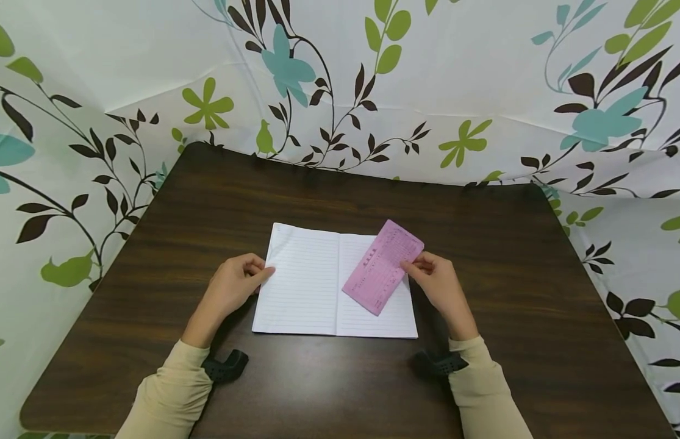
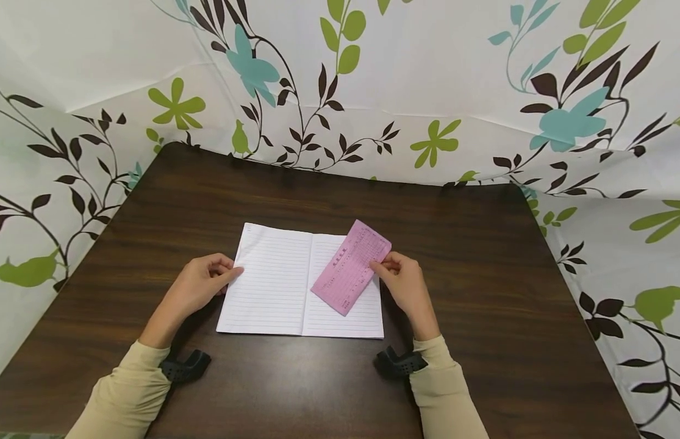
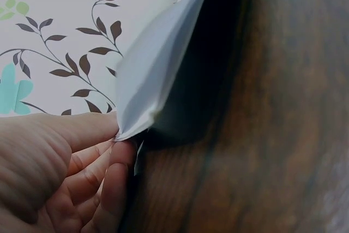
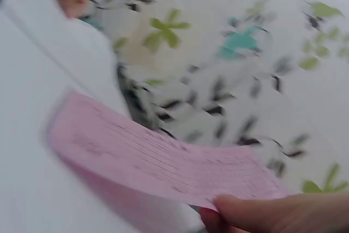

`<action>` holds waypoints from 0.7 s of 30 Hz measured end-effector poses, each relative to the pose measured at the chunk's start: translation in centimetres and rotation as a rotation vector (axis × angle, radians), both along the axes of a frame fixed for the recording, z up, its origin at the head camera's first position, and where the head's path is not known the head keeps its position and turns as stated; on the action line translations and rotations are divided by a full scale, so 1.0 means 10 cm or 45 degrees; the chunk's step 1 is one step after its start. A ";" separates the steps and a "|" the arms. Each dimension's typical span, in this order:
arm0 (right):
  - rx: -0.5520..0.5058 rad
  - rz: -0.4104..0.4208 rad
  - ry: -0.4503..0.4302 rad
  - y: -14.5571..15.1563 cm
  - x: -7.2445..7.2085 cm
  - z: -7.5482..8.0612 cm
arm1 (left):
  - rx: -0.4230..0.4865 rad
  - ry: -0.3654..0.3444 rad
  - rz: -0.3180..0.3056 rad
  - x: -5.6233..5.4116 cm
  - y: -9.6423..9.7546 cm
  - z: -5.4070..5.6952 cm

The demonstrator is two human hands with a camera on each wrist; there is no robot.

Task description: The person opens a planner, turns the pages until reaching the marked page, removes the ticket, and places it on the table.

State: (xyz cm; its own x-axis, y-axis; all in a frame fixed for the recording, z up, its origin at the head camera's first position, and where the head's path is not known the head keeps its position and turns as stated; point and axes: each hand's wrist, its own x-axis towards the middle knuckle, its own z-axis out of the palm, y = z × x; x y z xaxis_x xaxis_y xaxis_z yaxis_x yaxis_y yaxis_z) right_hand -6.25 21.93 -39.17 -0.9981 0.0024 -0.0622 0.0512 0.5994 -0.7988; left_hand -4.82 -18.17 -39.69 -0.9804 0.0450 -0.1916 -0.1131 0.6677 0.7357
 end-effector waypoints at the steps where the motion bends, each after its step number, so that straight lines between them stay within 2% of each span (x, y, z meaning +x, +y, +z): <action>1: -0.038 0.007 -0.017 0.07 -0.01 0.02 | 0.000 0.001 0.000 0.00 0.00 0.00; 5: -0.082 0.024 -0.099 0.40 -0.01 0.10 | 0.003 0.008 -0.002 0.00 0.00 -0.01; 9: -0.010 0.079 -0.201 0.69 0.01 0.18 | 0.009 0.015 -0.007 -0.01 0.01 -0.02; 12: 0.071 0.125 -0.226 0.86 0.01 0.21 | 0.013 0.014 -0.012 -0.01 0.01 -0.01; 18: 0.335 0.197 -0.145 1.09 0.03 0.24 | 0.018 0.012 -0.010 -0.02 0.00 -0.02; 21: 0.451 0.214 -0.185 1.14 0.02 0.24 | 0.014 0.017 0.000 -0.02 -0.01 -0.03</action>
